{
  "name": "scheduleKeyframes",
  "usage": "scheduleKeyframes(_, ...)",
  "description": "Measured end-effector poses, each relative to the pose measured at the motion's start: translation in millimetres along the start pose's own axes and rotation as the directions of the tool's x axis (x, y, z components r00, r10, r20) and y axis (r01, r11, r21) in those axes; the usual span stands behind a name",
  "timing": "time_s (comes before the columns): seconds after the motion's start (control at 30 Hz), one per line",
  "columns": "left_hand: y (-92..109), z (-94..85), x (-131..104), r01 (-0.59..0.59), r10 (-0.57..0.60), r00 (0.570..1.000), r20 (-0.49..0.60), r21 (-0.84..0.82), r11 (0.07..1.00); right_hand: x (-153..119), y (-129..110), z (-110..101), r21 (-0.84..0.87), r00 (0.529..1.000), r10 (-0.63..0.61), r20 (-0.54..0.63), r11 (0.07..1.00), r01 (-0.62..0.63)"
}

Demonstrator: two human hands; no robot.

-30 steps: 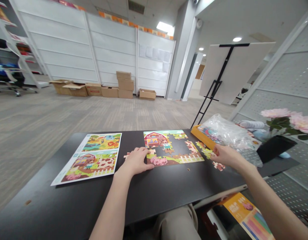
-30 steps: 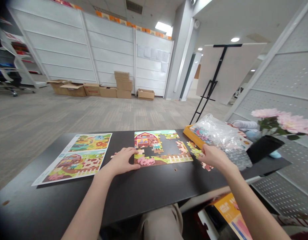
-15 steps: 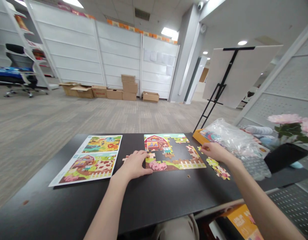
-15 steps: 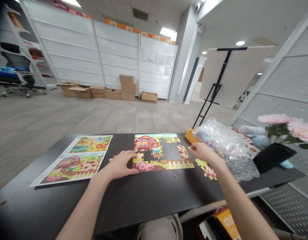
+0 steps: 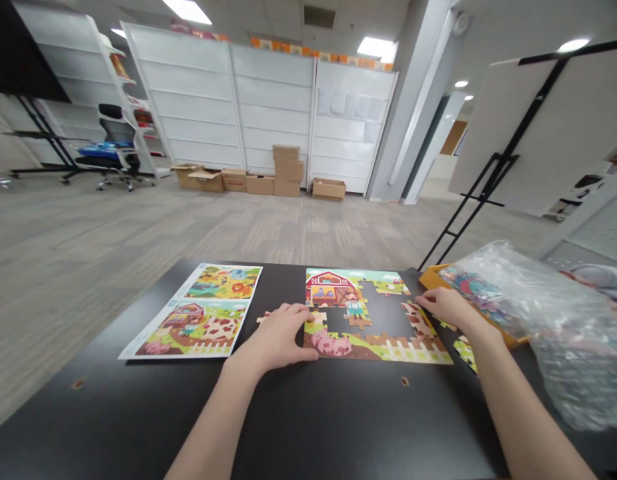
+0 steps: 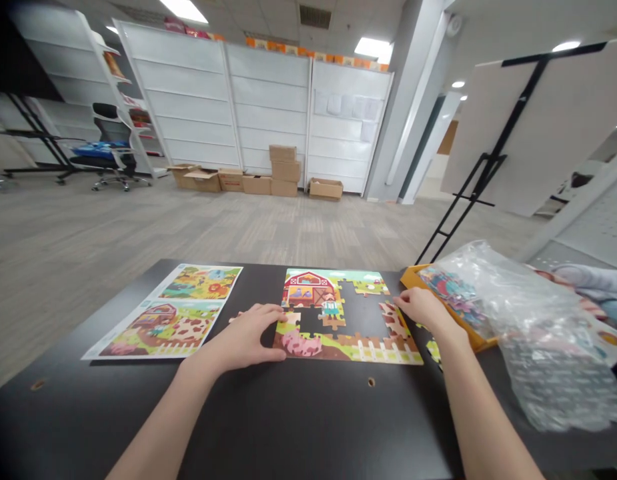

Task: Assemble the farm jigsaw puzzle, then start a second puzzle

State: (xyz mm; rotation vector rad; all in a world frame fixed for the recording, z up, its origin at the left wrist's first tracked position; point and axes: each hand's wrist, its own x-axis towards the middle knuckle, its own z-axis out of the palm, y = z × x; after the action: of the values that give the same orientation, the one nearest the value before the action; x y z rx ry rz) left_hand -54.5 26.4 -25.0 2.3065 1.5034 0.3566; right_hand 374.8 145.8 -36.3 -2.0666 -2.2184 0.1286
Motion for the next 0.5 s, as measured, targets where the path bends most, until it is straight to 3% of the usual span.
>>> scheduleKeyframes(0.3,-2.3,1.6,3.4,-0.004,0.004,1.000,0.002,-0.020,1.000,-4.6,-8.0,-3.7,0.047,1.000,0.003,0.008,0.999,-0.003)
scheduleKeyframes(0.5,1.4,-2.1,4.9,0.024,-0.024,1.000,0.011,-0.029,0.999,-3.0,-1.8,-2.6,0.283,0.999,0.040,0.020,0.958,-0.044)
